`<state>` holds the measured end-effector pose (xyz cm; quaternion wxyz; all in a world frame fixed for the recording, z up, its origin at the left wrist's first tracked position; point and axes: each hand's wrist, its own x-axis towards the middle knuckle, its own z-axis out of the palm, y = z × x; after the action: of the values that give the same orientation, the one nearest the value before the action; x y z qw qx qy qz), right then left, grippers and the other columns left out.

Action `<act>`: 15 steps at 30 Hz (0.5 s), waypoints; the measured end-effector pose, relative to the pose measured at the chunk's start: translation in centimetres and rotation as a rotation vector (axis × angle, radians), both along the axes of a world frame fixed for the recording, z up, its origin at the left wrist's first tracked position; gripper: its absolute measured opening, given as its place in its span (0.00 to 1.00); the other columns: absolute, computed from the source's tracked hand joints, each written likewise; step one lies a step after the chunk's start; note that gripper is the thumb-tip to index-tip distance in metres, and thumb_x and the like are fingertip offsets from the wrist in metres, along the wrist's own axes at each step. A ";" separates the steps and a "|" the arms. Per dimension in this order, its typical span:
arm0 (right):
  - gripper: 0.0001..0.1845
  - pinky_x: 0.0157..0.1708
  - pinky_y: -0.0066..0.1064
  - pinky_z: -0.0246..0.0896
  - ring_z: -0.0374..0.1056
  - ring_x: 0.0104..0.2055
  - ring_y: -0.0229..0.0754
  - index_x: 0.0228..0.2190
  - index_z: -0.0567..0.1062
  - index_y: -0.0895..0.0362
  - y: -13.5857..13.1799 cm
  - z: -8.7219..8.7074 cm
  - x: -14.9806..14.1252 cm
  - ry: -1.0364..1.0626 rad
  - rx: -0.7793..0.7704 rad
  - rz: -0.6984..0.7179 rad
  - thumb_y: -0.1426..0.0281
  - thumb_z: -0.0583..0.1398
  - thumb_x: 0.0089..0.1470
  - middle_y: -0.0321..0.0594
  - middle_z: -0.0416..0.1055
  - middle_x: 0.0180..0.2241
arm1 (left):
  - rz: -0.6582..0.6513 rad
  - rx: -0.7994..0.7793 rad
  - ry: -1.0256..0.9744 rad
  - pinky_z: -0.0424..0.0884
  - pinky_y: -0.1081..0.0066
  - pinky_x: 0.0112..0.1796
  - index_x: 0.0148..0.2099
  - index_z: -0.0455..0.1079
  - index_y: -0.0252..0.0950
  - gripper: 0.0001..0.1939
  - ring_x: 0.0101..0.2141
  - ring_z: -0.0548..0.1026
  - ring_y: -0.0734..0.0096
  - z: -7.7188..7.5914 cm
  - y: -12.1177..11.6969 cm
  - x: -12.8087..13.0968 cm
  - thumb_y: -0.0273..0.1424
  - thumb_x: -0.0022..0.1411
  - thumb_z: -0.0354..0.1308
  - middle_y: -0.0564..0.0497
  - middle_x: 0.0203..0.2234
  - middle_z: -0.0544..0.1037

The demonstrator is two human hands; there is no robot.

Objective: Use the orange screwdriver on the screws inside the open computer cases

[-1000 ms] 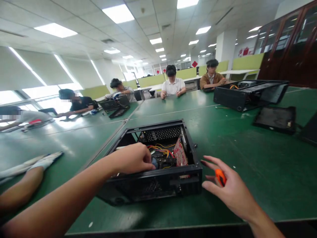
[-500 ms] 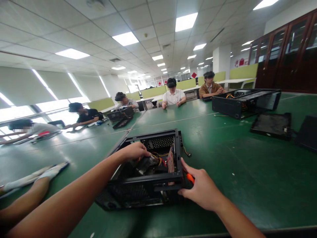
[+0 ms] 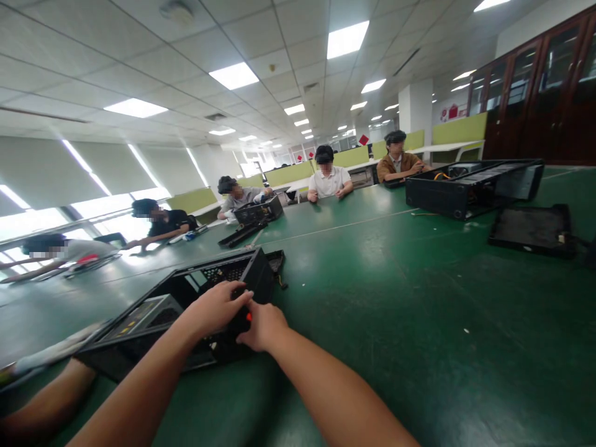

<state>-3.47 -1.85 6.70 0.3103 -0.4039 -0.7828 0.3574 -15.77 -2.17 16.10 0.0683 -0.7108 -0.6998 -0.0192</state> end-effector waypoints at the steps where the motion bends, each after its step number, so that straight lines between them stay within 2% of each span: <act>1: 0.57 0.48 0.45 0.66 0.71 0.51 0.60 0.65 0.58 0.52 0.4 0.0 -0.9 -0.011 -0.023 0.024 0.66 0.72 0.34 0.49 0.75 0.49 | 0.049 0.060 0.037 0.71 0.58 0.47 0.58 0.70 0.36 0.27 0.49 0.76 0.49 -0.9 -0.2 -0.9 0.43 0.64 0.46 0.40 0.55 0.74; 3: 0.62 0.48 0.47 0.65 0.69 0.53 0.62 0.67 0.51 0.52 0.5 -0.3 -1.3 -0.021 -0.077 0.058 0.65 0.72 0.34 0.53 0.72 0.52 | 0.102 0.148 0.081 0.72 0.53 0.45 0.62 0.67 0.37 0.26 0.49 0.76 0.46 -2.6 -0.2 -2.8 0.35 0.66 0.43 0.40 0.56 0.73; 5: 0.64 0.49 0.48 0.64 0.68 0.54 0.63 0.68 0.48 0.51 -0.1 -1.1 0.1 -0.014 -0.135 0.076 0.65 0.72 0.35 0.55 0.70 0.55 | 0.114 0.218 0.113 0.70 0.52 0.48 0.61 0.68 0.38 0.25 0.51 0.74 0.47 -3.6 -0.1 -4.9 0.32 0.67 0.40 0.41 0.55 0.74; 9: 0.60 0.52 0.46 0.61 0.68 0.53 0.57 0.66 0.54 0.48 -1.3 -2.9 6.9 0.075 -0.267 0.074 0.66 0.73 0.34 0.49 0.71 0.53 | 0.123 0.327 0.158 0.64 0.50 0.55 0.58 0.71 0.35 0.23 0.55 0.69 0.47 -3.2 0.5 -10.4 0.30 0.66 0.44 0.39 0.59 0.70; 10: 0.58 0.50 0.44 0.63 0.69 0.50 0.54 0.66 0.55 0.49 -1.5 -3.3 9.0 0.112 -0.309 0.063 0.67 0.72 0.36 0.47 0.73 0.50 | 0.151 0.358 0.160 0.63 0.48 0.55 0.58 0.71 0.34 0.23 0.55 0.68 0.44 -2.9 0.7 -11.8 0.29 0.66 0.45 0.37 0.59 0.68; 12: 0.54 0.40 0.42 0.69 0.71 0.39 0.48 0.66 0.54 0.52 -1.4 -3.9 13.2 0.194 -0.417 0.030 0.67 0.70 0.41 0.45 0.75 0.42 | 0.238 0.428 0.146 0.63 0.42 0.54 0.58 0.70 0.30 0.23 0.56 0.66 0.37 -2.5 1.1 -13.8 0.27 0.63 0.48 0.33 0.59 0.67; 14: 0.50 0.30 0.38 0.71 0.68 0.30 0.42 0.66 0.53 0.54 -1.2 -4.3 16.7 0.297 -0.526 -0.021 0.64 0.66 0.46 0.40 0.73 0.34 | 0.303 0.502 0.124 0.63 0.43 0.54 0.59 0.67 0.28 0.24 0.57 0.65 0.35 -2.7 1.5 -13.6 0.28 0.62 0.52 0.31 0.59 0.65; 15: 0.47 0.28 0.36 0.71 0.64 0.26 0.39 0.66 0.53 0.55 -1.0 -4.6 18.2 0.356 -0.573 -0.046 0.63 0.64 0.48 0.37 0.71 0.30 | 0.292 0.532 0.087 0.63 0.46 0.55 0.60 0.66 0.28 0.25 0.58 0.65 0.38 -3.2 1.7 -12.3 0.30 0.61 0.53 0.32 0.59 0.65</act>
<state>14.76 -2.83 2.14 0.3239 -0.4235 -0.5747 0.6209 -28.08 -0.51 12.89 0.2840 -0.5603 -0.7612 -0.1612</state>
